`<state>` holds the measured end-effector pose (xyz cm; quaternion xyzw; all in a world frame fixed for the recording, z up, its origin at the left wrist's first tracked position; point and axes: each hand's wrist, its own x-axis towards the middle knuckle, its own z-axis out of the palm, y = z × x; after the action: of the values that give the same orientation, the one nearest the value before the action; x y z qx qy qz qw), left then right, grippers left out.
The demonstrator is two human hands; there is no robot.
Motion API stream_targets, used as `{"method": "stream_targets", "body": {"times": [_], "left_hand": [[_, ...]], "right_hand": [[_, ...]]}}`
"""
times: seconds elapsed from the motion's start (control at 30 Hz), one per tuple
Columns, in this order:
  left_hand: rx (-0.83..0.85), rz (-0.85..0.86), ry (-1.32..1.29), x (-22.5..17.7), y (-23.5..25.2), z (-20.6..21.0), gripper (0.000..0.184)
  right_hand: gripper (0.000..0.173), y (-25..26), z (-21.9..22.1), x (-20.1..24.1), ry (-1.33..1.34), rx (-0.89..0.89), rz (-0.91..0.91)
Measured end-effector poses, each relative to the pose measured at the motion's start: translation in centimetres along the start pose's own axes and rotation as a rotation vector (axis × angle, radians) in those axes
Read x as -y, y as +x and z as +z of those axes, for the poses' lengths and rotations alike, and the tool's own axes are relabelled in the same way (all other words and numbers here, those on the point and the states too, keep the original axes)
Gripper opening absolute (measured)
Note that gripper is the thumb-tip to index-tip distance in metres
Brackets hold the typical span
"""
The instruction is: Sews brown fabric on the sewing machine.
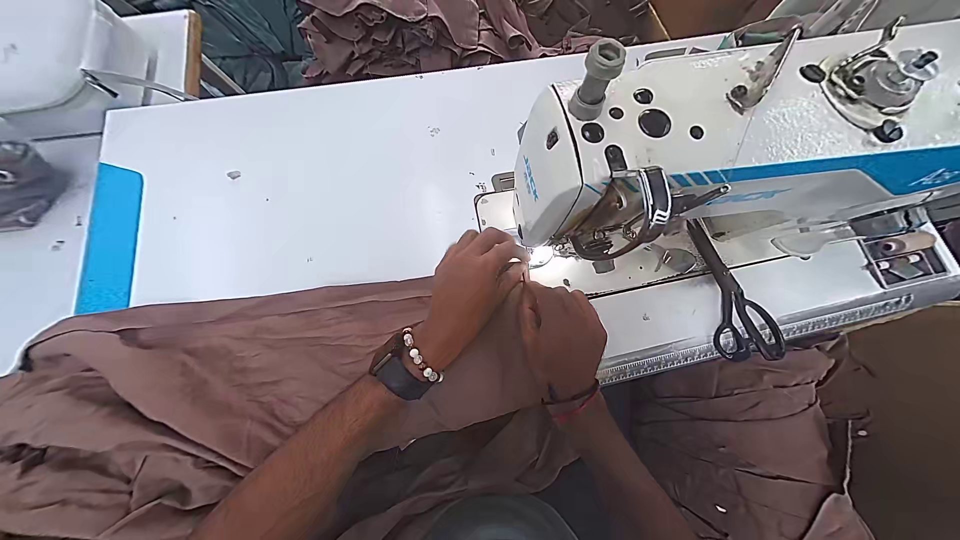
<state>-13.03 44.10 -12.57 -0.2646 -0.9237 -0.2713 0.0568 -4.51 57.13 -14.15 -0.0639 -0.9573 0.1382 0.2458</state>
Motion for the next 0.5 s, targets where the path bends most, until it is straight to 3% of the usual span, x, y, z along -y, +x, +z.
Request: {"method": "stream_targets", "body": {"times": [0.1, 0.17, 0.33, 0.5], "left_hand": [[-0.076, 0.245, 0.077, 0.8, -0.8, 0.4, 0.016], [-0.046, 0.321, 0.14, 1.1, -1.8, -0.2, 0.022], [0.075, 0.326, 0.181, 2.3, -4.0, -0.5, 0.041], [0.038, 0.351, 0.21, 2.5, -2.1, 0.2, 0.037]], "right_hand": [[0.026, -0.6, -0.4, 0.4, -0.084, 0.026, -0.057], [0.031, -1.2, -0.8, 0.5, -0.103, 0.071, -0.081], [0.038, -1.2, -1.5, 0.1, -0.095, 0.157, -0.101], [0.039, 0.6, -1.7, -0.4, -0.142, 0.209, -0.056]]}}
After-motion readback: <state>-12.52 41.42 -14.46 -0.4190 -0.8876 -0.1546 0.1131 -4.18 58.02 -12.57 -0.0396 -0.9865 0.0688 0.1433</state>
